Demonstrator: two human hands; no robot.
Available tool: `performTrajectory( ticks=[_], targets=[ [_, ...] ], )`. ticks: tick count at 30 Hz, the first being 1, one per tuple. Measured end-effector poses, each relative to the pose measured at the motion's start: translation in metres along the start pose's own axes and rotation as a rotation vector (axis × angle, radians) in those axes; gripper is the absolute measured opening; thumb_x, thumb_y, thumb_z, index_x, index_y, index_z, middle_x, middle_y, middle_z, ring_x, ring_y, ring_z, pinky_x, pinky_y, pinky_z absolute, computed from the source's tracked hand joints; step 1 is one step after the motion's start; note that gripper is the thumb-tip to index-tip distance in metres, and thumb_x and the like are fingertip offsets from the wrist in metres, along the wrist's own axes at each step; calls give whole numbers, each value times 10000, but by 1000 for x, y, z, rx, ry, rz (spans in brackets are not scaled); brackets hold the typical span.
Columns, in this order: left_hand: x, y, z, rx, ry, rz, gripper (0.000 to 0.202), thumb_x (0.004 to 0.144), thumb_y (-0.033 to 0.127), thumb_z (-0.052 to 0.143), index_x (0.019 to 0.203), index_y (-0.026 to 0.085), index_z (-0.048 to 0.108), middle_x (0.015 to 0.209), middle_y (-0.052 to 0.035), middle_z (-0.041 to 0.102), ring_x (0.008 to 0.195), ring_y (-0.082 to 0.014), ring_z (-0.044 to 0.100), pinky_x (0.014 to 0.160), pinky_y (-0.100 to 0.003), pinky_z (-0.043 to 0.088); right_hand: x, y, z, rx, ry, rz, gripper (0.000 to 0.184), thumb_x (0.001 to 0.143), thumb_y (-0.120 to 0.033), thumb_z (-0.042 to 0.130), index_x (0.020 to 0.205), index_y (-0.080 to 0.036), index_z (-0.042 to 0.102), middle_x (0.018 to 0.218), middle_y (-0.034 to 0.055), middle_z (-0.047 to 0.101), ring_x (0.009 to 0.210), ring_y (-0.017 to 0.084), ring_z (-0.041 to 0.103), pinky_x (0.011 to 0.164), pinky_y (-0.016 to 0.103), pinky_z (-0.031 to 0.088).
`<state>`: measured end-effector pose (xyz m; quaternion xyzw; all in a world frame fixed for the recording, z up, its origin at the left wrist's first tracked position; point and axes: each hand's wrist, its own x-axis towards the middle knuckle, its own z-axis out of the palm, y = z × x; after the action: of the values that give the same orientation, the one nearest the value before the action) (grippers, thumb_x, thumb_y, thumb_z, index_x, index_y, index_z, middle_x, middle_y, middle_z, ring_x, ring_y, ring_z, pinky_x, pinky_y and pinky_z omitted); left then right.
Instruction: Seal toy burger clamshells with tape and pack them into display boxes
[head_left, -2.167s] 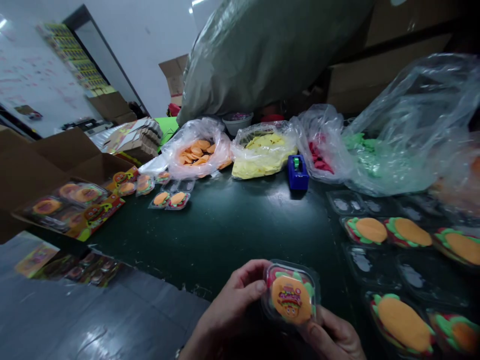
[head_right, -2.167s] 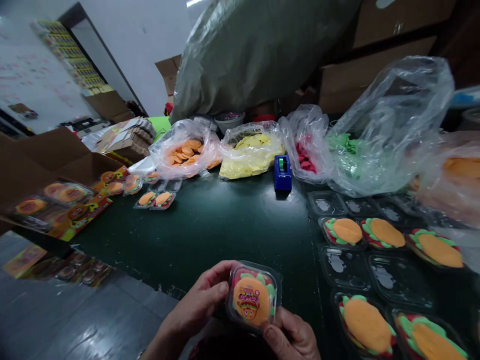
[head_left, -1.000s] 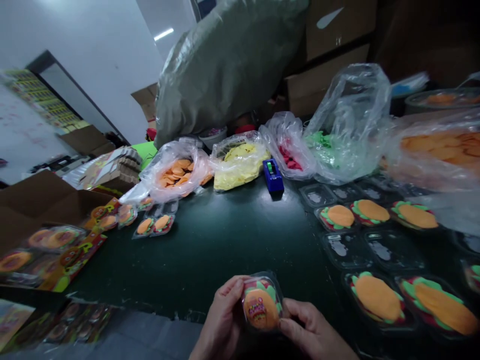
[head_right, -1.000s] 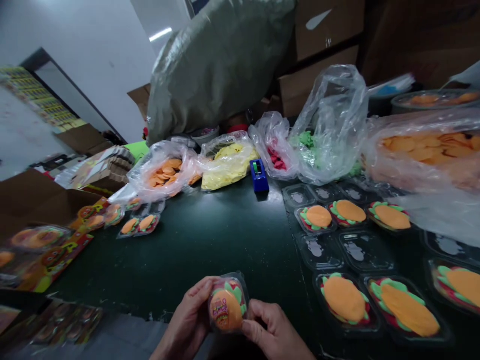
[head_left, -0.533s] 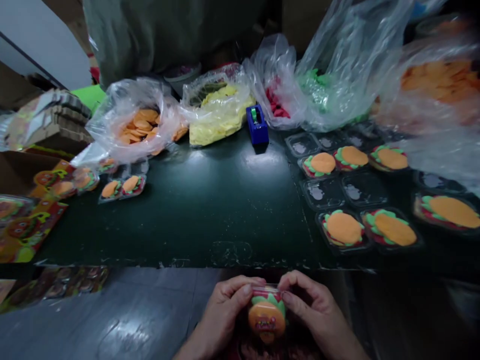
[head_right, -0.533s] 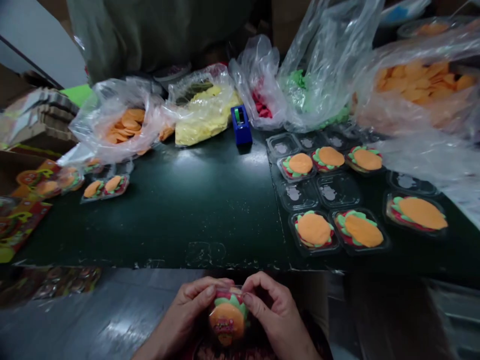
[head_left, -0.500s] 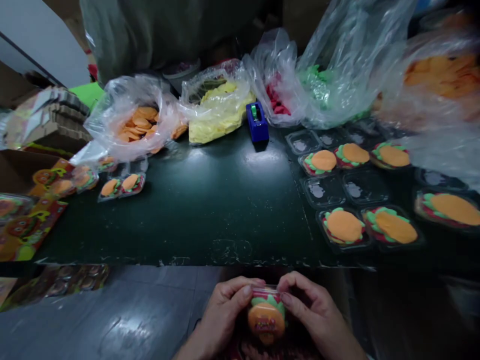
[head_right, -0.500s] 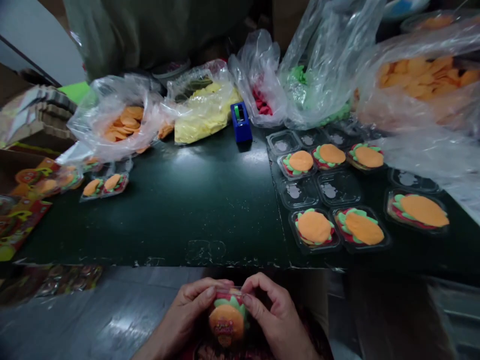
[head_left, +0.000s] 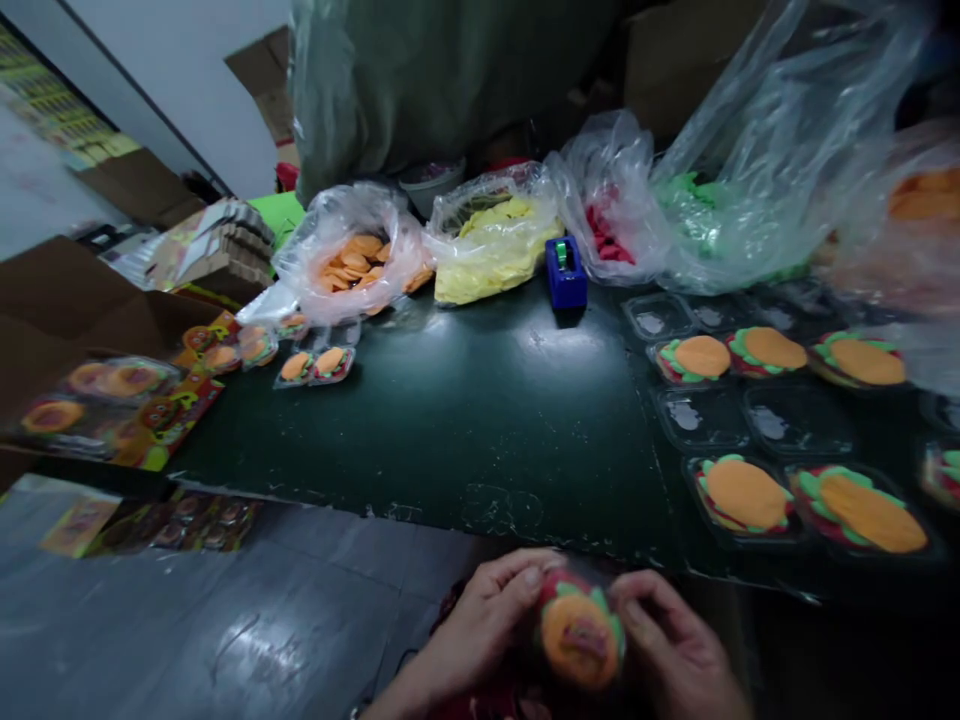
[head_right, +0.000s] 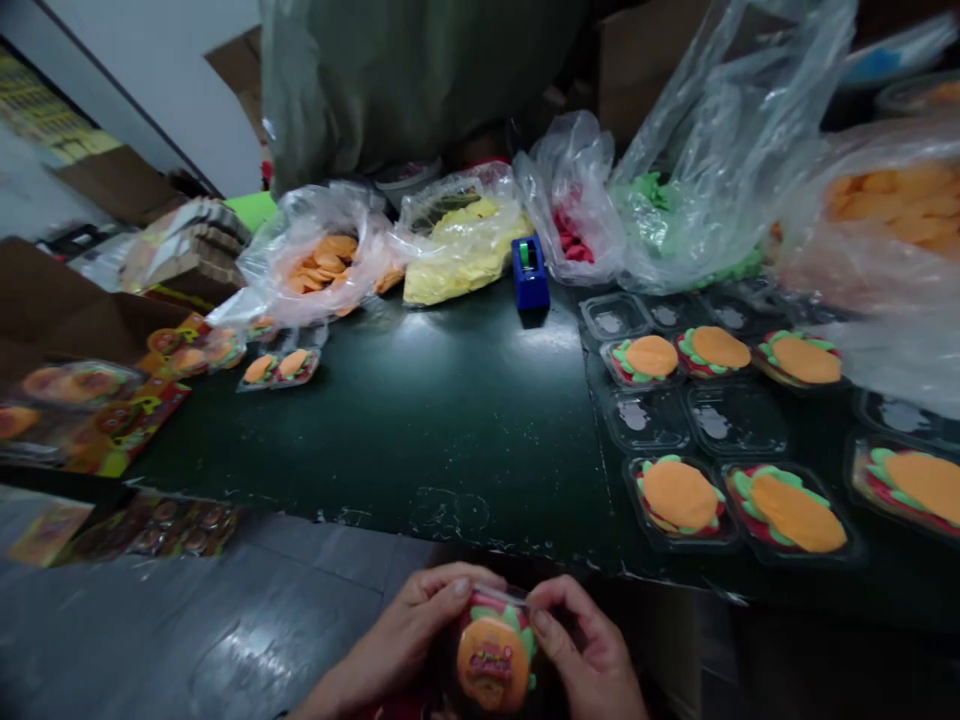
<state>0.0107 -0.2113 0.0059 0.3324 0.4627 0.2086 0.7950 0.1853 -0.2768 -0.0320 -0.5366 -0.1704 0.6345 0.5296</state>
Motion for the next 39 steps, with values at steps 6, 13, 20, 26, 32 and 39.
performTrajectory(
  ticks=[6,13,20,26,32,39],
  targets=[
    [-2,8,10,-104,38,117,332,731,368,756,991,178,676,842,-31,651,698,-129,565,671,-235,444,-3,-17,-11,153,236,-122,244,696,-409,777,815,-254,631,741,-3,681,565,176,607,493,261,494],
    [10,15,21,38,101,223,224,744,343,733,841,152,665,688,9,578,608,-100,474,583,-203,385,-4,-22,-9,84,231,-134,292,681,-402,796,848,-249,612,769,14,710,558,173,631,427,223,461],
    [20,24,27,79,138,279,187,777,331,678,844,161,640,727,8,559,637,-114,468,608,-214,383,2,-15,-14,109,194,-185,251,704,-386,783,857,-252,636,813,8,694,716,205,659,611,278,540],
    [30,36,21,214,165,320,184,788,342,658,821,162,645,680,14,540,618,-116,444,585,-208,365,8,-17,-5,109,154,-181,254,717,-404,767,840,-228,631,815,24,683,716,196,637,633,267,529],
    [38,45,14,-52,127,215,261,720,350,752,849,141,663,763,-13,608,669,-116,514,656,-220,409,16,-13,3,241,63,-111,221,758,-385,745,855,-239,611,794,-3,651,739,171,621,697,266,511],
    [22,12,22,-355,-109,147,685,650,323,831,1261,208,542,1140,-115,628,978,-237,620,855,-339,464,11,-1,19,341,-15,-15,235,734,-373,764,759,-223,585,692,-19,635,610,145,594,579,239,476]
  ],
)
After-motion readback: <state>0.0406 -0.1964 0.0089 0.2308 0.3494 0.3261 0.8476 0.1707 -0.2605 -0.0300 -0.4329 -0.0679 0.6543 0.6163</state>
